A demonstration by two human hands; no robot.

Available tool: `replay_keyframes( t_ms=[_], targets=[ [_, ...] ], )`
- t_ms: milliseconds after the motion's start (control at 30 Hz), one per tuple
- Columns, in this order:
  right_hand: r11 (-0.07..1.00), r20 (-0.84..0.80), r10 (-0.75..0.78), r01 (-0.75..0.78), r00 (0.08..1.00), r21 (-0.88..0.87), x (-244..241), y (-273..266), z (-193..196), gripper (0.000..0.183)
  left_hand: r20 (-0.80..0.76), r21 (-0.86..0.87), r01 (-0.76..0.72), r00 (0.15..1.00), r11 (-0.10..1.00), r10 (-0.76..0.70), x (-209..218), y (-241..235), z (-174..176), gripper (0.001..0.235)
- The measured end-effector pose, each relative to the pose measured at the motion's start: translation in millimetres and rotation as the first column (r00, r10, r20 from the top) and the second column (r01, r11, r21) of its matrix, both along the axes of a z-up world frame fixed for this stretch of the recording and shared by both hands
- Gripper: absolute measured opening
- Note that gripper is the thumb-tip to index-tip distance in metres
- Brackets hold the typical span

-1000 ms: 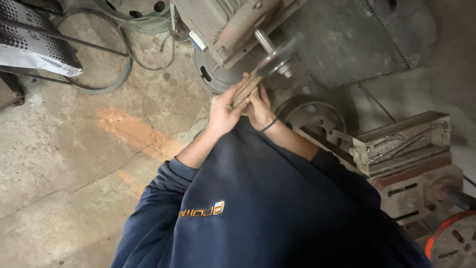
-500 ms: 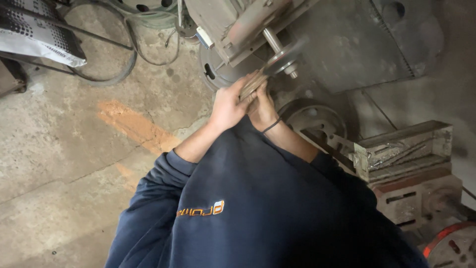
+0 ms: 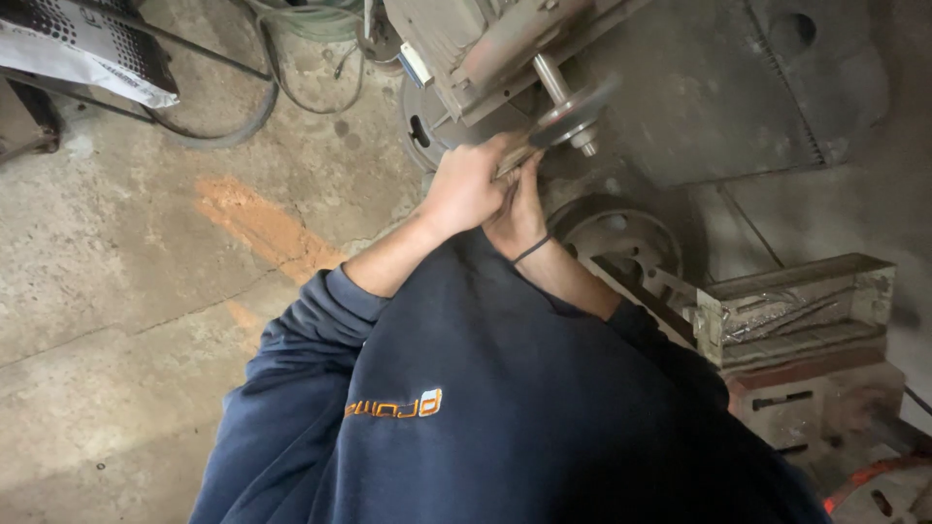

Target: Polishing a circular metal part using a bench grinder.

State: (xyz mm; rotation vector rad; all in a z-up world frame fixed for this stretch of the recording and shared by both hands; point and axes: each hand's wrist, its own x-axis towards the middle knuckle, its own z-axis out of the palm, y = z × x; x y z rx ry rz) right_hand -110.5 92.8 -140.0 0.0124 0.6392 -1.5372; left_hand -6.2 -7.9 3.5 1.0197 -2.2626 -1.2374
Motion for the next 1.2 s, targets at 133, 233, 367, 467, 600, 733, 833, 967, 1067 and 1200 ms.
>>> replay_keyframes(
  t_ms=[133,233,367,467,600,733,833,967,1067,1200],
  targets=[
    [1.000,0.000,-0.001,0.001,1.000,-0.024,8.9,1.4,21.4,0.070,-0.017,0.019,-0.004,1.000,1.000,0.004,14.3,4.4,3.9,0.043],
    [0.999,-0.172,0.018,-0.010,0.985,0.044,9.4,9.3,16.2,0.065,-0.103,0.040,0.004,0.995,0.999,0.000,32.8,17.0,-12.4,0.053],
    [0.991,-0.093,0.109,-0.115,0.990,-0.063,7.0,18.3,-14.9,0.069,-0.292,0.013,-0.004,0.956,1.000,0.007,50.1,37.5,-53.7,0.054],
    [0.978,-0.158,0.145,-0.166,0.977,-0.127,-0.3,13.6,-9.1,0.072,-0.329,0.005,-0.028,0.944,1.000,0.028,48.2,41.2,-61.8,0.053],
    [0.961,-0.345,0.084,-0.167,0.935,-0.220,2.0,6.0,14.8,0.076,-0.264,0.070,-0.078,0.960,0.995,0.093,44.9,44.0,-64.3,0.049],
    [0.951,-0.359,0.066,-0.167,0.931,-0.260,-1.3,9.4,4.8,0.080,-0.284,0.047,-0.077,0.955,0.996,0.087,41.7,41.0,-56.4,0.050],
    [0.967,-0.350,-0.032,-0.059,0.936,-0.248,1.3,11.4,-6.8,0.083,-0.325,-0.070,-0.058,0.945,0.996,0.032,37.9,38.7,-55.4,0.052],
    [0.970,-0.305,-0.005,-0.069,0.952,-0.231,-0.2,19.2,-23.9,0.078,-0.290,-0.041,-0.049,0.956,0.998,0.035,33.8,37.4,-48.4,0.047],
    [0.980,-0.265,-0.003,-0.050,0.964,-0.194,2.3,16.6,-11.8,0.069,-0.258,-0.003,-0.037,0.965,0.999,0.035,31.7,34.8,-42.9,0.046],
    [0.979,-0.206,0.009,-0.051,0.978,-0.198,4.9,12.1,15.5,0.058,-0.222,-0.042,-0.013,0.975,0.999,0.004,29.5,31.9,-44.0,0.048]
  ],
)
